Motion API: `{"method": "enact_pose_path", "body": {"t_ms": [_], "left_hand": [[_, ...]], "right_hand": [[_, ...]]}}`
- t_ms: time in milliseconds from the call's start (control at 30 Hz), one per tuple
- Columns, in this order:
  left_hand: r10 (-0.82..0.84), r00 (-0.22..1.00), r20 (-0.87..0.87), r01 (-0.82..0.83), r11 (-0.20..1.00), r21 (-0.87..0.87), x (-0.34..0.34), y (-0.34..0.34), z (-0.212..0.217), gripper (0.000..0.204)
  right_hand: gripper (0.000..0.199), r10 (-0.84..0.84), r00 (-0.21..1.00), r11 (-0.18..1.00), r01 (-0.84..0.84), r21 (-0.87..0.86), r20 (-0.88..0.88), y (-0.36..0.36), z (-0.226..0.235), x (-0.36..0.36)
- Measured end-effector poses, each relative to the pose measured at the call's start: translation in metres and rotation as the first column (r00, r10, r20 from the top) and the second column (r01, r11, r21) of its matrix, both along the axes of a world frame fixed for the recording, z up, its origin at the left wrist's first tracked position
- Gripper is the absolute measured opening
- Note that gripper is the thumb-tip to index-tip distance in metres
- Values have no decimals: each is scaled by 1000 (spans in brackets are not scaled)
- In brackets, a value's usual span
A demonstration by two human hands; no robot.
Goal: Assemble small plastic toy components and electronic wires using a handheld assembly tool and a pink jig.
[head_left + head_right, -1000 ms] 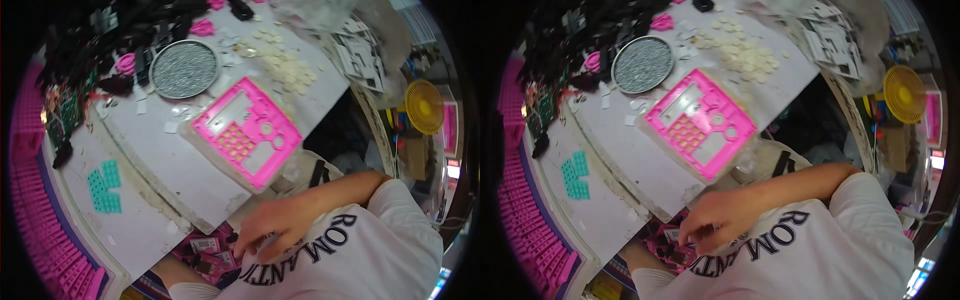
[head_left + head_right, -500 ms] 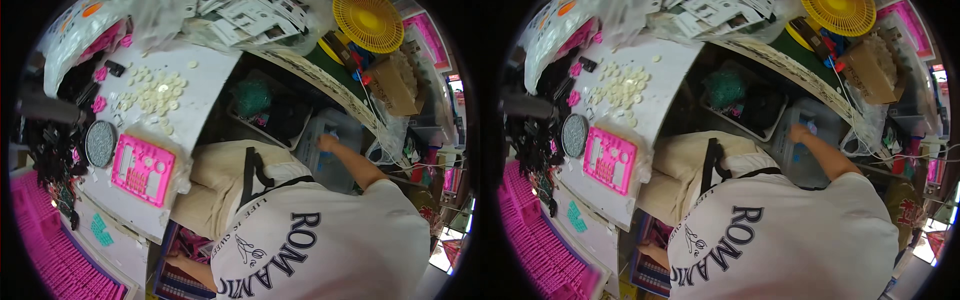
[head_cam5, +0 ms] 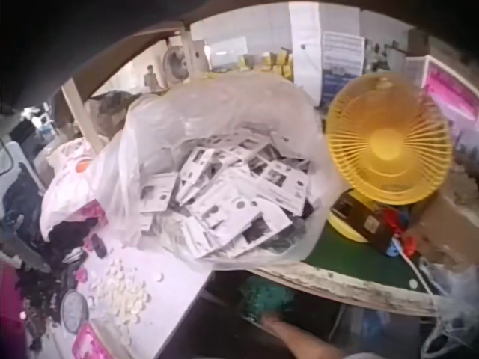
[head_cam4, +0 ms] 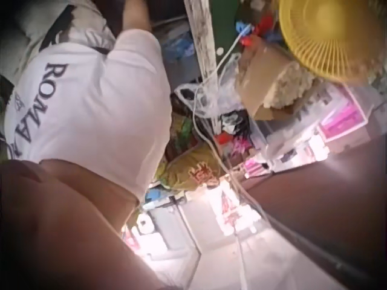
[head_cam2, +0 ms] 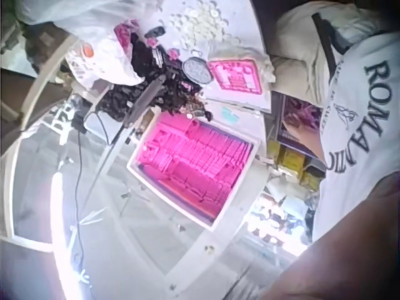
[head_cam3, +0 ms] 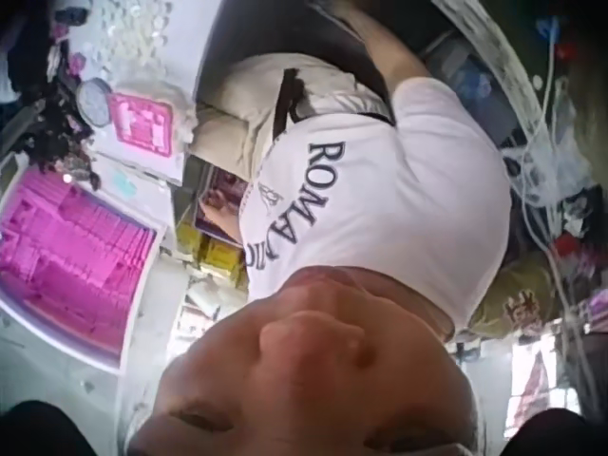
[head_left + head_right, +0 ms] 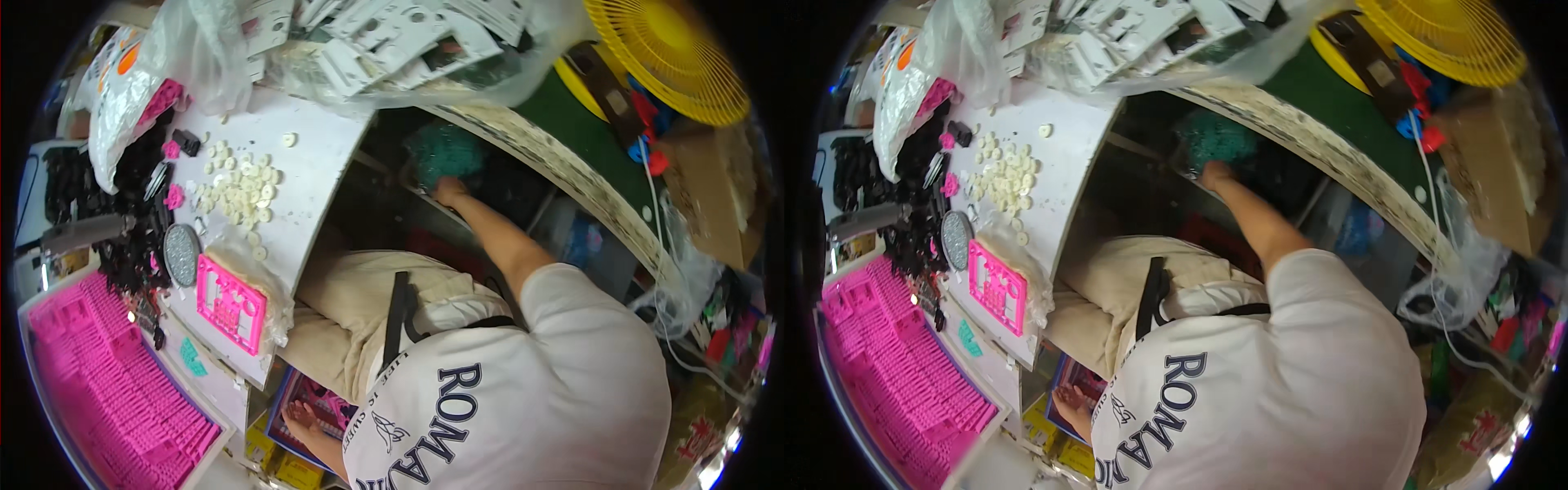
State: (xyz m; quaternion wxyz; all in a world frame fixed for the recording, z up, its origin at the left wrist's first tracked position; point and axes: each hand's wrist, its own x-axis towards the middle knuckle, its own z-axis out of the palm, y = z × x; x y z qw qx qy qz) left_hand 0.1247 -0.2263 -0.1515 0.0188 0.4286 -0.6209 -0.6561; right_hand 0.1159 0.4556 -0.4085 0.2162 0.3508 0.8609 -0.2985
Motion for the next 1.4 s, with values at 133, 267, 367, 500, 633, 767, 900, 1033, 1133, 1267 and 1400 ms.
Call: {"method": "enact_pose_path", "body": {"t_ms": [133, 267, 367, 500, 633, 767, 900, 1033, 1133, 1267, 1400], "left_hand": [[21, 999, 31, -23, 998, 50, 34, 0, 2, 22], [222, 972, 70, -227, 971, 72, 95, 3, 3, 17], [322, 939, 120, -331, 942, 62, 126, -2, 21, 17], [211, 966, 147, -226, 970, 94, 61, 40, -37, 17], [106, 989, 108, -93, 989, -118, 74, 35, 13, 11], [-272, 959, 74, 212, 522, -827, -8, 58, 73, 13], [-442, 897, -17, 78, 196, -977, -142, 47, 110, 38], [-165, 962, 216, 244, 174, -954, -269, 4, 78, 103], [-67, 847, 527, 512, 368, -776, -306, 53, 104, 114], [-224, 928, 298, 334, 147, -931, -304, 43, 78, 69], [-515, 854, 71, 203, 205, -957, -296, 50, 64, 38]], "right_hand": [[45, 13, 1000, 971, -18, 240, 22, 4, -74, -47], [47, 88, 996, 976, -83, 199, -16, 5, -79, -76], [31, 547, 833, 763, -455, 459, -83, -12, -85, -64], [32, 378, 911, 845, -265, 465, -166, 126, -204, -42], [34, 357, 926, 881, -290, 373, -123, 110, -200, -27], [43, 39, 990, 999, -40, -2, -137, 146, -148, 5], [23, -187, 907, 951, 69, -303, -378, 168, -75, 17], [9, -419, 789, 792, 75, -607, -449, 143, 20, 49], [20, -599, 687, 602, 47, -797, -412, 67, 147, 61], [26, -724, 573, 442, -41, -896, -383, 26, 256, 92], [27, -592, 580, 394, -397, -829, -559, 15, 337, 92]]}}
